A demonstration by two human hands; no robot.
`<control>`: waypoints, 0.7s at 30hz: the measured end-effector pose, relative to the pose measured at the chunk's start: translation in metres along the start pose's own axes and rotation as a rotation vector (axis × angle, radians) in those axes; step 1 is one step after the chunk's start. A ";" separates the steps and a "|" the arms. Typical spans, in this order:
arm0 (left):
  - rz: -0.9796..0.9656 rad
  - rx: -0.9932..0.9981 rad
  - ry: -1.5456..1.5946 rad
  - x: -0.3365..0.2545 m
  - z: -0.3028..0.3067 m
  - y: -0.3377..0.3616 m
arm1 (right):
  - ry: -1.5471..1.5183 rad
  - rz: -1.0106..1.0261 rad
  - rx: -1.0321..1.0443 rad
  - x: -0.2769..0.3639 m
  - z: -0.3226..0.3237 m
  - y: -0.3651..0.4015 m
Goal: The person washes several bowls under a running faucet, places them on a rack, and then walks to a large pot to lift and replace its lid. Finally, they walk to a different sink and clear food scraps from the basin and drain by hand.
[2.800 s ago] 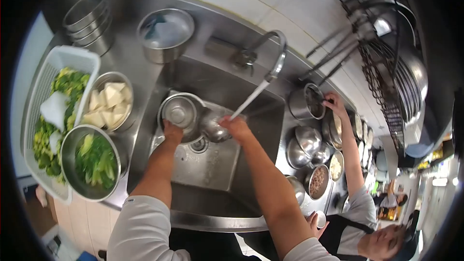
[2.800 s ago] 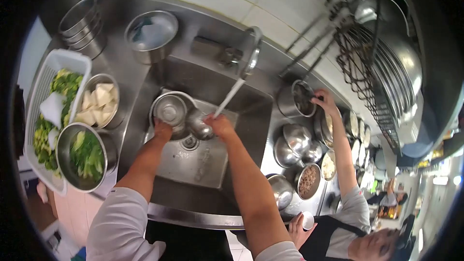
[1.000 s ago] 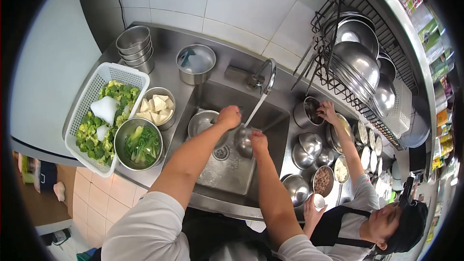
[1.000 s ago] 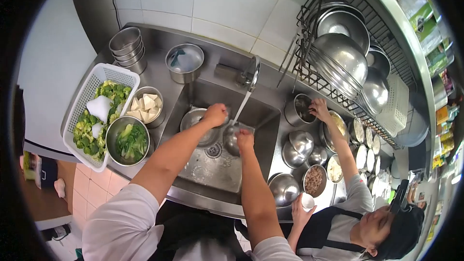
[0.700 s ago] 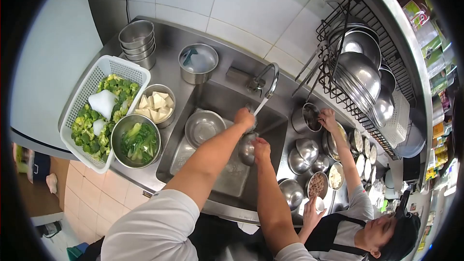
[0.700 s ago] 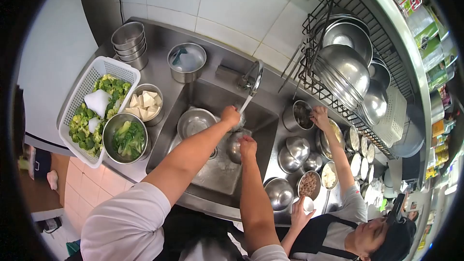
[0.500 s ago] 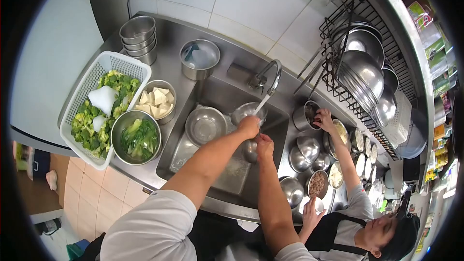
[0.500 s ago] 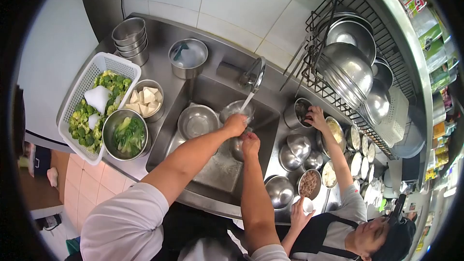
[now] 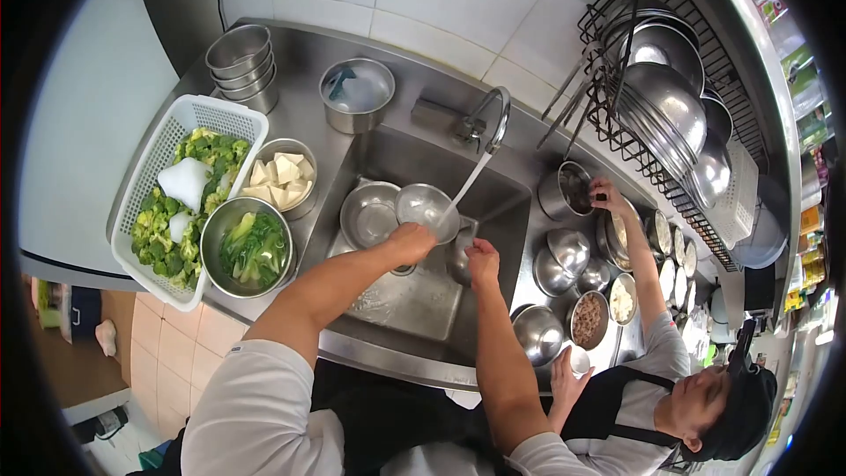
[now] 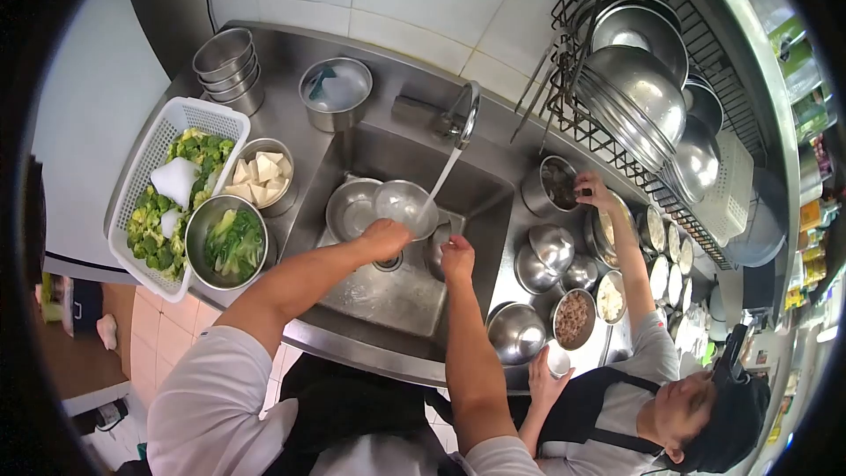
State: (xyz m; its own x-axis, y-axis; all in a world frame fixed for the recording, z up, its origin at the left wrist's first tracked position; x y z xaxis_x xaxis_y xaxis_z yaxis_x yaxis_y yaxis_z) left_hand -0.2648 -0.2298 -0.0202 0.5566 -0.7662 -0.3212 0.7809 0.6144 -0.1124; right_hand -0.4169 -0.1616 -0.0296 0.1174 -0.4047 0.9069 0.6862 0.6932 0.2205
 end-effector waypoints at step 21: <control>0.790 -0.529 1.188 0.068 -0.011 -0.014 | 0.017 0.189 -0.058 0.046 -0.043 -0.039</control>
State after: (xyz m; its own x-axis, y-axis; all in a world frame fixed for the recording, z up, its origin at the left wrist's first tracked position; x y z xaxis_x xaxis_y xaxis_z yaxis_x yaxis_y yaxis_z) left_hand -0.2411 -0.2884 -0.0506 0.0246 0.2136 -0.9766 0.0692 0.9742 0.2148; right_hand -0.4079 -0.2327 -0.0119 0.2602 -0.2811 0.9237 0.6908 0.7226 0.0253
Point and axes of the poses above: each hand's wrist, its own y-axis away from the middle knuckle, its own z-axis out of the back of the hand, x = y × z, the point moved 6 cm from there along -y, towards the middle knuckle, and after that the axes turned 10 degrees about -x, right-handed, at the moved point
